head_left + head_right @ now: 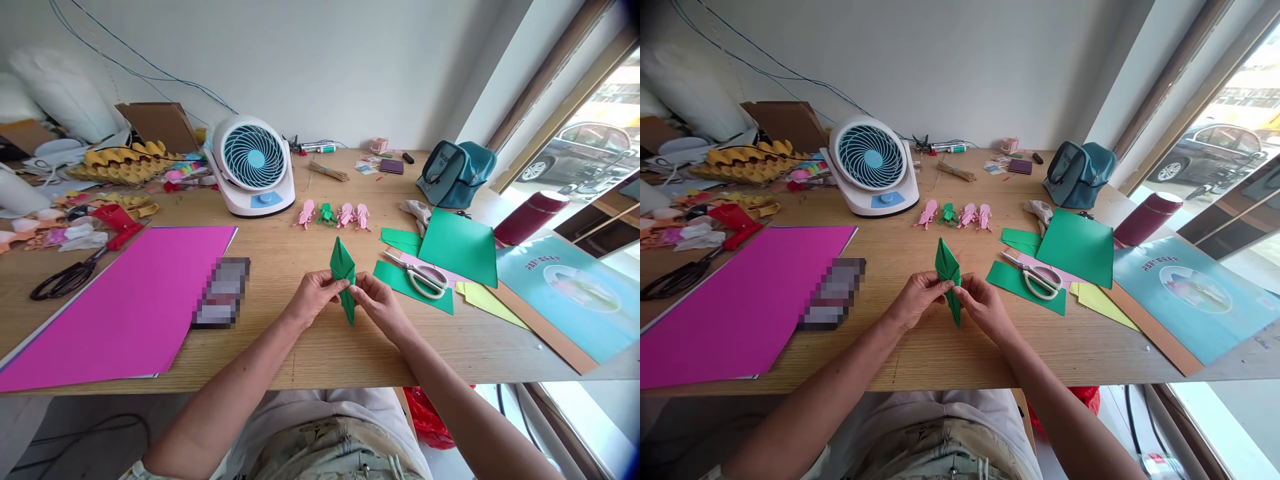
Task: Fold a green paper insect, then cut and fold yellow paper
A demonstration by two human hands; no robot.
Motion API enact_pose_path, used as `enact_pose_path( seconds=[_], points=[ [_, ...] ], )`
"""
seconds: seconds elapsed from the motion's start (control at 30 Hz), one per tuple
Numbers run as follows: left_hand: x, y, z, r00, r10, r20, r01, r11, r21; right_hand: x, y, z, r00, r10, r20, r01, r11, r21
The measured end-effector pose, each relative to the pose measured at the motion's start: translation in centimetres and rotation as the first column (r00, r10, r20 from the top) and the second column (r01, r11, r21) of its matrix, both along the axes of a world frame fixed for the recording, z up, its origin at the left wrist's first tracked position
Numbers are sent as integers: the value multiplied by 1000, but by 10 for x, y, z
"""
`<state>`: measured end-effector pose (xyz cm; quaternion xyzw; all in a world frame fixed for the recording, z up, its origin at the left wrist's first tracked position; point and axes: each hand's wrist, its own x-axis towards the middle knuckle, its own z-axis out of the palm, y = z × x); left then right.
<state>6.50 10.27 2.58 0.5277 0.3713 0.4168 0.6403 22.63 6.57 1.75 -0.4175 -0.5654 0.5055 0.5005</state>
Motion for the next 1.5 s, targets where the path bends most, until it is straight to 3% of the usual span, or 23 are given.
enact_pose_path(
  seconds=[0.13, 0.3, 0.6, 0.73, 0.9, 1.1, 1.4, 1.5],
  points=[
    [1, 1, -9, 997, 63, 34, -61, 996, -61, 0, 3, -3, 998, -33, 58, 34, 999, -10],
    [6, -1, -17, 994, 56, 98, -42, 990, -134, 0, 3, -6, 991, -28, 132, 33, 999, -36],
    [8, -3, -10, 985, -36, 169, 65, 983, -174, 1, 0, -8, 940, -89, 330, 60, 994, 97],
    [3, -1, -9, 993, -50, 105, 61, 992, -110, 3, -1, -7, 929, -70, 364, 32, 993, 110],
    [4, -1, -12, 998, 27, 51, -28, 999, 16, 3, -2, -6, 934, 24, 357, -63, 993, 99],
    [9, -2, -19, 999, -36, 34, 35, 999, 40, 3, 2, -10, 943, 22, 333, -48, 996, 69],
    [0, 0, 0, 987, -105, -125, 128, 973, 193, 7, -1, -4, 935, 50, 351, -89, 991, 95],
    [-8, 5, 2, 985, -78, -152, 112, 968, 226, 10, -2, -5, 926, 39, 376, -75, 994, 82]
  ],
)
